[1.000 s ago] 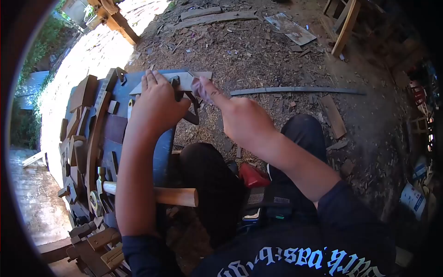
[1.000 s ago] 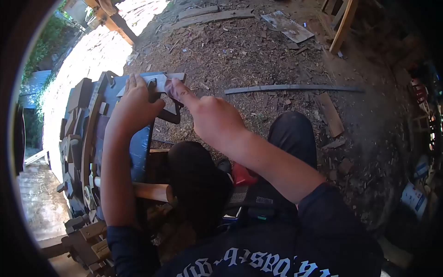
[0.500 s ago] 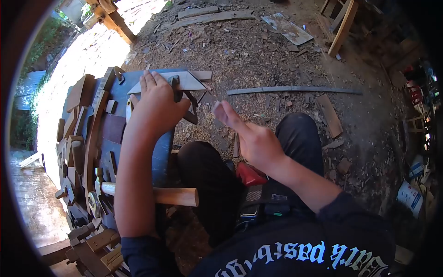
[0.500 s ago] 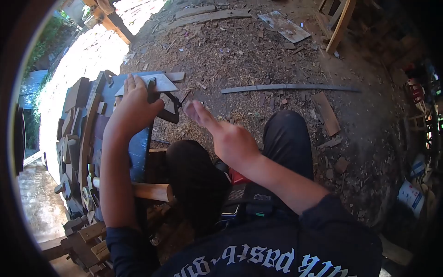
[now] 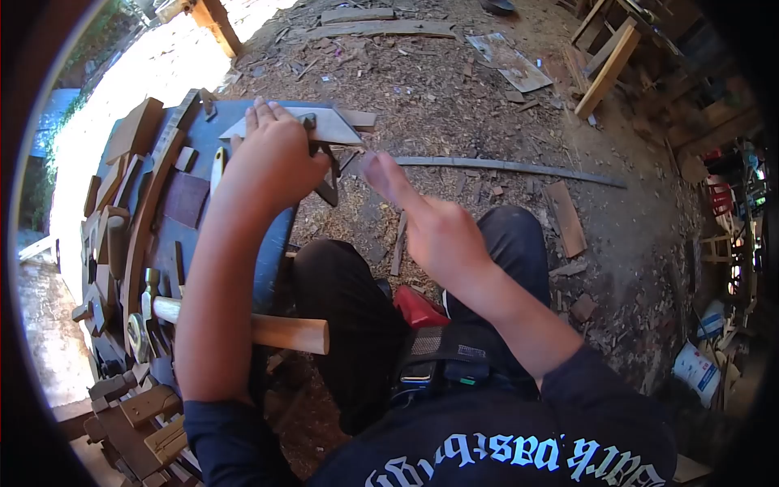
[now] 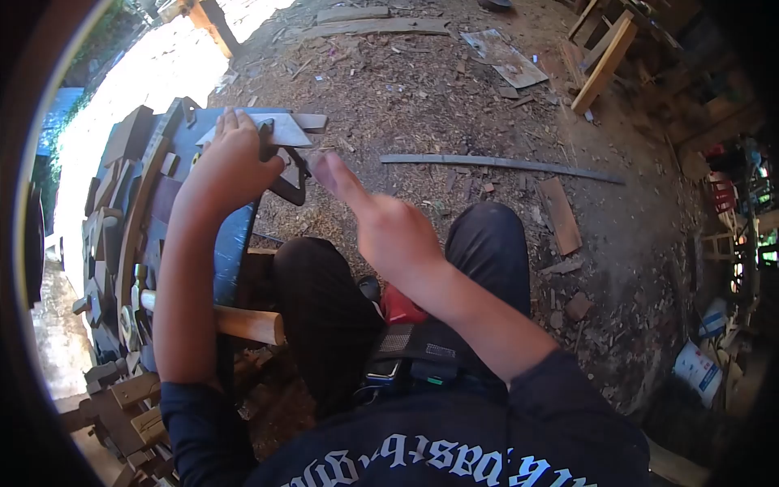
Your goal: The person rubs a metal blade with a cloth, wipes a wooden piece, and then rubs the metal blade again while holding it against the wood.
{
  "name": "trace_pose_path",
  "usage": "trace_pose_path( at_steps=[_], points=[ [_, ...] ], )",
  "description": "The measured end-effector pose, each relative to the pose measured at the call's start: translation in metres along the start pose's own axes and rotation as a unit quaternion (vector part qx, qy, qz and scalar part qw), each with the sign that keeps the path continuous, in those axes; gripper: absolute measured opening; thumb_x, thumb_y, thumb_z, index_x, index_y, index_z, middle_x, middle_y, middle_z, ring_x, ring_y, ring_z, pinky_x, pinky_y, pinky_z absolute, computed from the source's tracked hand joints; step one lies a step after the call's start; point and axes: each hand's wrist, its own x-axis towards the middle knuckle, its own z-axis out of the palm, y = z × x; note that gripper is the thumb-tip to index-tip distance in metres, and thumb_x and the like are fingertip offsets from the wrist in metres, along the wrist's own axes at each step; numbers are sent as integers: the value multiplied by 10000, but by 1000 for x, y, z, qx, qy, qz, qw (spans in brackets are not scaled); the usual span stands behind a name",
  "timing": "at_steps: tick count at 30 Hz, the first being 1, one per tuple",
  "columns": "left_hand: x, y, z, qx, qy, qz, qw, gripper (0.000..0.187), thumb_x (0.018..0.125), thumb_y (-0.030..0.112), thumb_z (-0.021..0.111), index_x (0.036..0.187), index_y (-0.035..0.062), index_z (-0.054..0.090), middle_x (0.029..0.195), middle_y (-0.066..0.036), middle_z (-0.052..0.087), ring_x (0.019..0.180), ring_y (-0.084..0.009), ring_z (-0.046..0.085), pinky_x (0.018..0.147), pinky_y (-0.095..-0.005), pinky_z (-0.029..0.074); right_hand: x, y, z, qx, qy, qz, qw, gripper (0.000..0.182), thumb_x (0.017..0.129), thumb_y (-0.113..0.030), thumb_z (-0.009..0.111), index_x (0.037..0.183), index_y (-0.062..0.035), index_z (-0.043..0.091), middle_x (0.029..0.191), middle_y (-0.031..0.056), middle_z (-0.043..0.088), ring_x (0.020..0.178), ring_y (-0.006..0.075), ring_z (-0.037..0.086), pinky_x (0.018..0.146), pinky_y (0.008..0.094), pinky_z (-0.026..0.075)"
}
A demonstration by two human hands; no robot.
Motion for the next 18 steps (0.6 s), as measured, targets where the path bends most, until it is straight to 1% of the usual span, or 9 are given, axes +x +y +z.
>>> trace_pose_path(
  at_steps=[2, 3, 5, 8, 11, 12, 15, 16, 18],
  points=[
    [-1, 4, -7, 5, 9, 23, 1000, 877, 847, 312, 673, 1389, -265, 296, 1480, -460, 274, 1472, -488, 216, 1213, -422, 259, 28, 2, 8, -14, 18, -15, 1000, 865, 811, 28, 530, 1585, -266, 278, 732, 183, 639, 664, 374, 675, 630, 515, 538],
    [-2, 2, -4, -7, 22, 26, 999, 876, 847, 309, 673, 1389, -267, 294, 1476, -461, 278, 1472, -487, 216, 1214, -423, 257, 35, 1, 10, -17, 25, -25, 999, 865, 812, 28, 529, 1585, -267, 277, 733, 182, 640, 663, 374, 674, 628, 514, 537],
    [-2, -6, 6, -29, 46, 31, 998, 875, 848, 301, 674, 1387, -271, 290, 1470, -464, 286, 1473, -485, 217, 1217, -426, 253, 18, 1, 8, 8, 19, -14, 1000, 863, 814, 17, 545, 1584, -268, 279, 722, 174, 640, 653, 374, 670, 626, 514, 536],
    [1, -3, 5, -12, 36, 20, 999, 863, 851, 284, 668, 1386, -275, 286, 1473, -463, 282, 1473, -484, 218, 1222, -421, 244, -27, 14, 2, 20, -9, -10, 1000, 879, 808, 13, 559, 1588, -269, 267, 707, 166, 636, 636, 372, 663, 616, 513, 531],
    [-1, 7, -15, 30, -25, 38, 999, 854, 847, 263, 660, 1387, -277, 280, 1475, -463, 278, 1474, -483, 218, 1224, -422, 244, 2, 9, 0, -20, 13, -29, 999, 888, 805, 15, 557, 1591, -268, 256, 711, 170, 636, 631, 371, 660, 611, 512, 528],
    [2, 5, -9, 22, -12, 29, 999, 850, 837, 250, 652, 1391, -276, 277, 1476, -461, 279, 1475, -484, 216, 1224, -428, 243, 22, 8, 5, -2, 13, -38, 999, 893, 800, 15, 562, 1591, -267, 256, 712, 176, 634, 635, 369, 661, 611, 508, 529],
    [-2, -2, -1, -12, 28, 42, 999, 850, 827, 243, 649, 1389, -276, 280, 1478, -463, 272, 1471, -492, 217, 1223, -431, 245, 35, -5, 4, -15, 36, -33, 999, 831, 798, 87, 547, 1559, -177, 344, 682, 207, 609, 634, 402, 638, 598, 498, 479],
    [-2, -3, -2, -13, 24, 46, 999, 857, 827, 249, 645, 1395, -273, 272, 1486, -461, 258, 1474, -492, 211, 1223, -430, 243, 24, 0, 3, -10, 29, -30, 999, 846, 799, 61, 550, 1568, -203, 319, 674, 197, 612, 624, 400, 642, 598, 504, 493],
    [-1, -7, 2, -9, 43, 66, 997, 860, 818, 295, 646, 1359, -288, 318, 1452, -474, 303, 1454, -524, 233, 1227, -437, 230, -10, 15, 0, -7, 12, -34, 999, 878, 799, 9, 557, 1585, -256, 270, 658, 178, 617, 606, 395, 648, 598, 516, 522]
  ],
)
